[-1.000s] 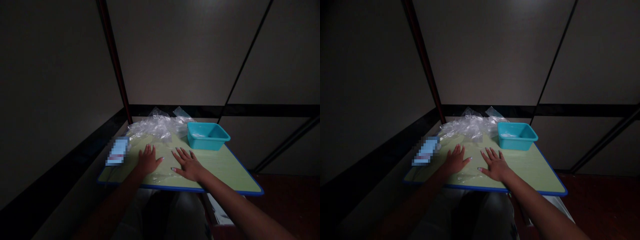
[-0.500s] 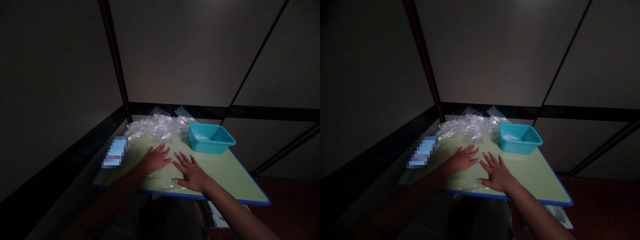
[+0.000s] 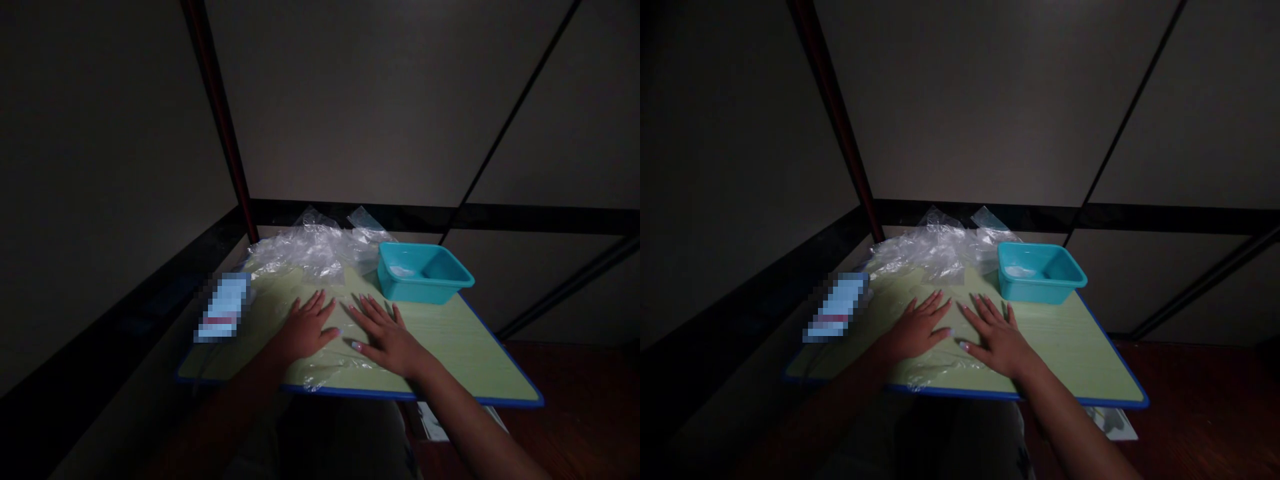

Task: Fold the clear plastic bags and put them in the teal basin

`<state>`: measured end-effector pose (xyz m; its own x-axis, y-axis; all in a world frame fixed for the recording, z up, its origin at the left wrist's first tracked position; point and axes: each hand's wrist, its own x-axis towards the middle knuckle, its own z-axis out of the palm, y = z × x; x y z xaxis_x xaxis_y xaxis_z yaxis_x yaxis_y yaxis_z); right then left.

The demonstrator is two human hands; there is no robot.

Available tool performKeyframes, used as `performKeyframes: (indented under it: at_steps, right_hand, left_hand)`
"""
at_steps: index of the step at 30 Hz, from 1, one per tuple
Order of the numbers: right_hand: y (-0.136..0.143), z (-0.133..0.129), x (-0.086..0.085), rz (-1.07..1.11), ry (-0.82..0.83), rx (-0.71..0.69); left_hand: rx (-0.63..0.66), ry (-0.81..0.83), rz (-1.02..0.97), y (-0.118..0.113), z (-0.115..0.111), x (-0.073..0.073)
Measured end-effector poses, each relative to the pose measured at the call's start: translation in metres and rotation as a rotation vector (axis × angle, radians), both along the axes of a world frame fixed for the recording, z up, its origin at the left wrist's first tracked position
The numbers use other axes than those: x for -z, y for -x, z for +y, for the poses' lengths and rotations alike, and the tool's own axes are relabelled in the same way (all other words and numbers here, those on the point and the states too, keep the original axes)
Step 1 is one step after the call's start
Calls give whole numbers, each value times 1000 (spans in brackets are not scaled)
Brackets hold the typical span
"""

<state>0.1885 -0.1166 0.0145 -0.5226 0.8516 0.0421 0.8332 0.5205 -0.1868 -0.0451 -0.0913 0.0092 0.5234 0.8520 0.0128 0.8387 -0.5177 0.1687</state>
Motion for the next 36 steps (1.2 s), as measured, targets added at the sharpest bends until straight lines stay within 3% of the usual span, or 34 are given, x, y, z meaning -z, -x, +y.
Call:
performKeyframes:
  at_steps: [4, 10, 14, 18, 25, 29, 32, 36]
  right_hand:
    - [-4, -1, -1, 14, 37, 30]
    - [-4, -10, 1, -4, 25, 73]
    - [-3, -12, 5, -28, 43, 128]
    - [-5, -10, 9, -7, 26, 129]
    - [-8, -9, 14, 23, -1, 127]
    - [-8, -8, 16, 29, -2, 133]
    - [-8, -8, 16, 37, 1, 136]
    - [-9, -8, 15, 55, 3, 134]
  left_hand:
    - [-137, -83, -16, 10, 0, -1]
    - [-165, -85, 15, 33, -29, 4]
    - [-349, -136, 58, 49, -37, 15]
    - [-491, -285, 47, 57, -33, 13]
    - [-505, -259, -172, 41, -39, 8]
    - [-426, -178, -306, 23, -39, 8]
    - [-354, -50, -473, 15, -32, 6]
    - [-266, 198, -837, 13, -22, 4]
